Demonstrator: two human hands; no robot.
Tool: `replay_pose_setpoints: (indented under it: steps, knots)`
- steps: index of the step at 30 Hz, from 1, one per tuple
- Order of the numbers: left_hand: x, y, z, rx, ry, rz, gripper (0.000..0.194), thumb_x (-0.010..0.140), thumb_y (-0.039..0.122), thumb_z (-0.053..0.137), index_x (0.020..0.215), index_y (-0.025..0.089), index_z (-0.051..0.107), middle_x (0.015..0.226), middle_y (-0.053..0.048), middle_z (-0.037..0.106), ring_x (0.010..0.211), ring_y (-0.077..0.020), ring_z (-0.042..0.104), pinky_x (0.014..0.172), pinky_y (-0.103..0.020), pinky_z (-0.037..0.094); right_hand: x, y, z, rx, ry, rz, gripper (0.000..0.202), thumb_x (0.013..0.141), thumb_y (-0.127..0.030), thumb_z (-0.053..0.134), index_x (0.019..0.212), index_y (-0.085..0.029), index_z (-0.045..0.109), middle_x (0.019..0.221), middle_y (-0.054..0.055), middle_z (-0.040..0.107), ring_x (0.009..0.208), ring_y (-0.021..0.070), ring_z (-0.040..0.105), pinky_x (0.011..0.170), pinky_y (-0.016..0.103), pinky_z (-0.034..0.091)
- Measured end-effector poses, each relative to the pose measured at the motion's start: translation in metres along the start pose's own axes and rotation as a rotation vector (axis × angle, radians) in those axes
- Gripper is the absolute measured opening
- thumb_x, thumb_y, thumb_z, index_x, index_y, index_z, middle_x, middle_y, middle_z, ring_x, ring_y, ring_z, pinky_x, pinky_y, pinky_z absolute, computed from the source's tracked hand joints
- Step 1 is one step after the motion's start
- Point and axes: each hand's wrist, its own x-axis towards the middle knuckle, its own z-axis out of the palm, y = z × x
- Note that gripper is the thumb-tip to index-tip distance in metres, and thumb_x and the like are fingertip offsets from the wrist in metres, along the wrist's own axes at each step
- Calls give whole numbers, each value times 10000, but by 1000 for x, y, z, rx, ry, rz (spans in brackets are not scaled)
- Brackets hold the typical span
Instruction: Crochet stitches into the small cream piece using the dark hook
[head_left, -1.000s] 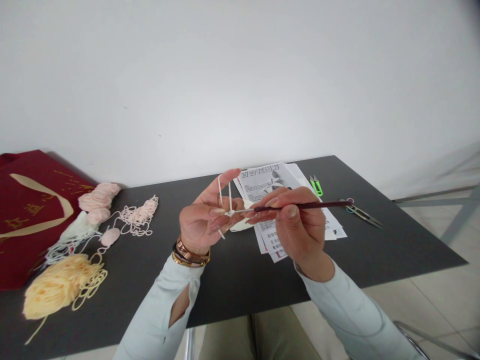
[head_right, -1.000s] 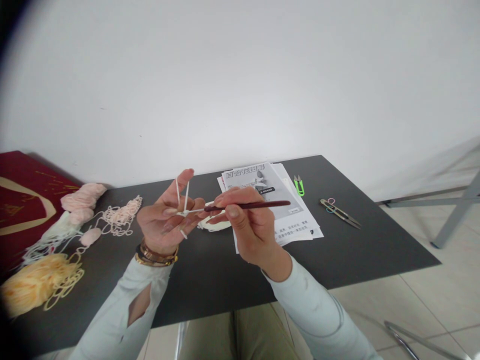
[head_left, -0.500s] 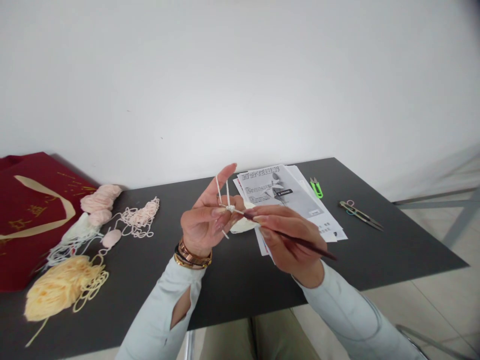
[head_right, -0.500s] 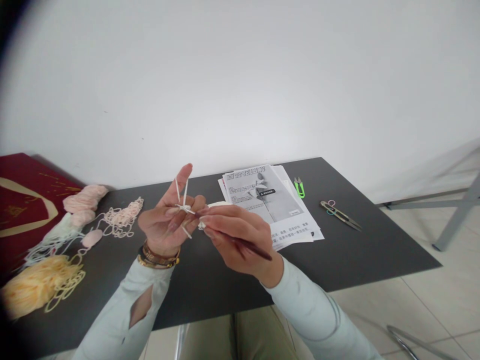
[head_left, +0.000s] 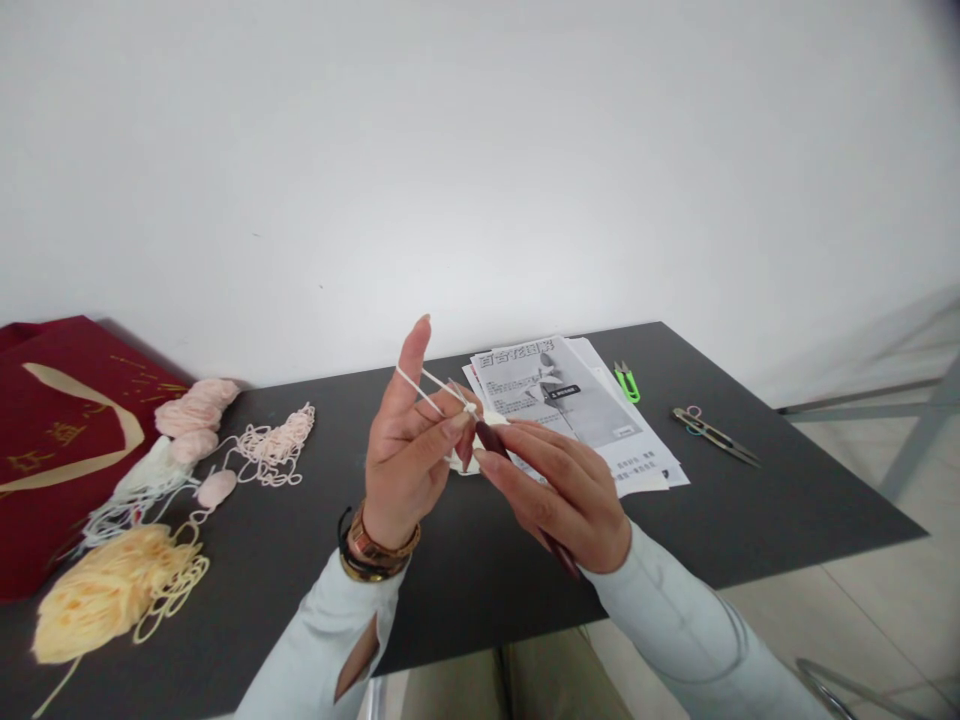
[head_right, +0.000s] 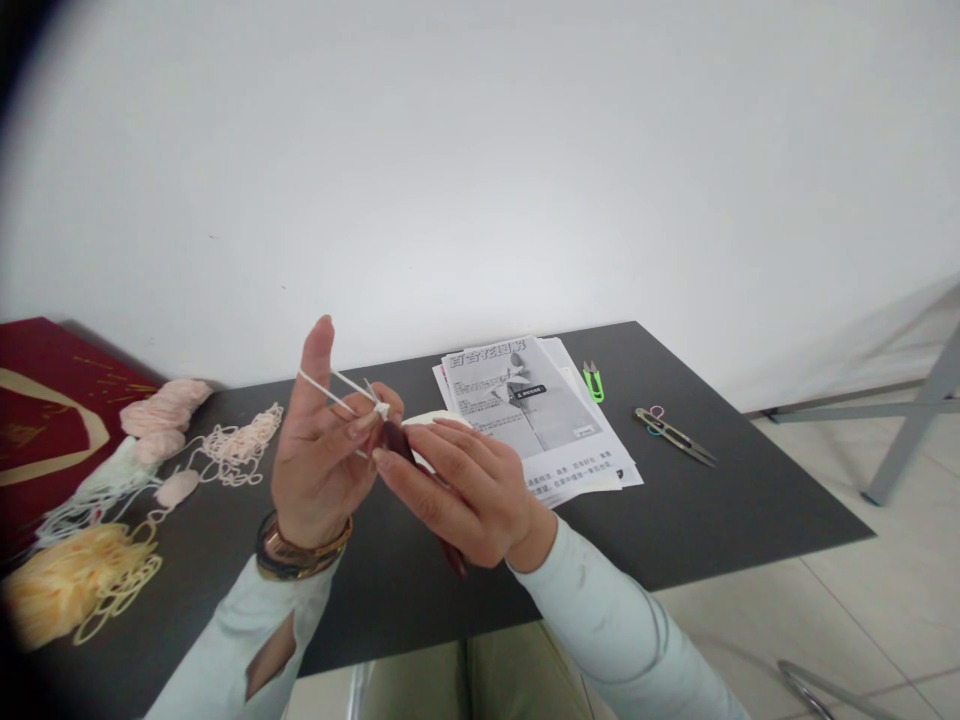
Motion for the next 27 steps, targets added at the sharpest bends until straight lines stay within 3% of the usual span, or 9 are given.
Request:
replay_pose_setpoints:
  steps: [5,9,15,21,27]
  knots:
    - [5,-4,-6,-55,-56,56,651,825,165,660,1415,358,466,517,41,501,539,-135,462,486,-251,379,1,-4,4,195,117,167,406,810,-14,653,1197,-135,648,1038,134,750,979,191,721,827,309,631]
    - [7,-4,-8,-121,-85,25,610,793,127,660,1342,368,549,489,32,497,567,-147,486,506,-256,372,3,-6,6,361,186,304,376,811,-2,635,1150,-157,680,1016,108,758,931,179,725,802,298,615]
    - [8,-2,-10,-138,-115,-20,615,785,161,659,1348,379,541,428,48,419,563,-167,478,528,-276,373,2,-2,10,464,344,471,220,904,-158,586,1068,-246,702,897,46,763,813,182,707,694,328,596]
    - [6,3,-7,-147,-76,-120,651,744,188,666,1361,348,537,408,57,370,558,-168,415,582,-314,379,10,3,10,541,465,545,138,931,-252,580,972,-241,711,782,31,721,706,168,672,616,309,568]
    - [6,5,-5,-211,-80,-167,742,712,163,642,1420,315,478,391,73,336,533,-146,370,578,-280,350,9,9,14,672,476,608,143,940,-305,572,931,-231,694,757,15,677,615,148,653,542,301,544]
